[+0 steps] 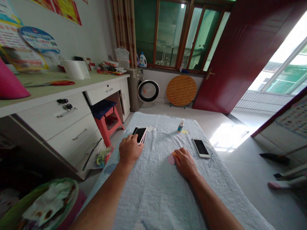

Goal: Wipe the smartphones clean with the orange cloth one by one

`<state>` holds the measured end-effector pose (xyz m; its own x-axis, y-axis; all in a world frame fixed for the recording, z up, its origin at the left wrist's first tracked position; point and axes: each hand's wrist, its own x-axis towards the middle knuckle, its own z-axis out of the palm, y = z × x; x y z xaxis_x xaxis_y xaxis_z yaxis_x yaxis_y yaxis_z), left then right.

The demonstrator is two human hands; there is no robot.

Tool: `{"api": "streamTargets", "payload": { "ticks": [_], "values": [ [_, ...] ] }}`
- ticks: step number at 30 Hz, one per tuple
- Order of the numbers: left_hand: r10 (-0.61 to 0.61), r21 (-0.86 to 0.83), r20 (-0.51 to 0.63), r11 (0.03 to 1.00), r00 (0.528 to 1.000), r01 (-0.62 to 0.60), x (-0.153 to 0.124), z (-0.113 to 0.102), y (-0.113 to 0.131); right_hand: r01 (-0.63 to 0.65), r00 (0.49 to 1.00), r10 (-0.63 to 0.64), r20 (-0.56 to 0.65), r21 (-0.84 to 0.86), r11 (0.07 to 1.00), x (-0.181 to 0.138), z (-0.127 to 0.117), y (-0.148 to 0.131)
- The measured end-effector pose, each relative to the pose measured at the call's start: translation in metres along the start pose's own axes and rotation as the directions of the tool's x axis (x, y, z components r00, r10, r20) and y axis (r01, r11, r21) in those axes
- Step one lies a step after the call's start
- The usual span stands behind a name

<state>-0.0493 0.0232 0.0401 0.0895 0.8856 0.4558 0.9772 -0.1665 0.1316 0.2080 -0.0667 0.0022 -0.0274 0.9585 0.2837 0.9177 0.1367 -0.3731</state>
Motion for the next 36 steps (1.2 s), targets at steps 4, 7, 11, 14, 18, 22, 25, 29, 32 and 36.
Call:
{"api": "streamTargets", "payload": {
  "ticks": [4, 7, 11, 14, 18, 22, 25, 29, 32, 36],
  "values": [
    [0.028, -0.021, 0.002, 0.999, 1.0, -0.028, 0.001, -0.002, -0.003, 0.001, 1.0, -0.001, -0.003, -0.012, 1.0, -0.001, -0.001, 0.0],
    [0.044, -0.071, -0.056, 0.996, 0.997, -0.047, 0.003, -0.002, -0.004, -0.002, 1.0, 0.003, 0.004, -0.011, 1.0, 0.0, -0.001, 0.0],
    [0.131, -0.165, -0.149, 0.974, 0.98, -0.156, 0.004, 0.0, -0.003, -0.021, 1.0, 0.021, 0.018, -0.001, 1.0, 0.0, -0.003, -0.002],
    [0.252, -0.231, -0.163, 0.93, 0.954, -0.286, -0.002, 0.002, 0.006, -0.02, 1.0, 0.02, 0.019, 0.0, 1.0, 0.0, -0.004, -0.003],
    [0.442, -0.323, -0.066, 0.839, 0.895, -0.438, -0.019, 0.005, 0.029, -0.028, 1.0, 0.028, -0.001, 0.005, 1.0, 0.0, -0.001, -0.001],
    [0.554, -0.369, 0.019, 0.778, 0.832, -0.509, -0.037, 0.009, 0.051, -0.058, 0.997, 0.058, -0.054, -0.006, 0.998, 0.001, 0.003, 0.002],
    [0.546, -0.331, 0.086, 0.805, 0.833, -0.493, -0.045, 0.012, 0.061, -0.057, 0.997, 0.056, -0.053, -0.016, 0.998, 0.001, 0.002, 0.002],
    [0.512, -0.266, 0.134, 0.843, 0.848, -0.467, -0.05, 0.012, 0.069, -0.056, 0.996, 0.055, -0.076, -0.004, 0.998, 0.0, 0.001, 0.004],
    [0.527, -0.251, 0.148, 0.838, 0.837, -0.484, -0.053, 0.009, 0.072, -0.091, 0.99, 0.094, -0.102, 0.026, 0.995, 0.0, 0.001, 0.006],
    [0.574, -0.258, 0.173, 0.811, 0.8, -0.526, -0.057, 0.001, 0.076, -0.115, 0.984, 0.127, -0.125, 0.093, 0.989, 0.001, 0.001, 0.009]
  ]
}}
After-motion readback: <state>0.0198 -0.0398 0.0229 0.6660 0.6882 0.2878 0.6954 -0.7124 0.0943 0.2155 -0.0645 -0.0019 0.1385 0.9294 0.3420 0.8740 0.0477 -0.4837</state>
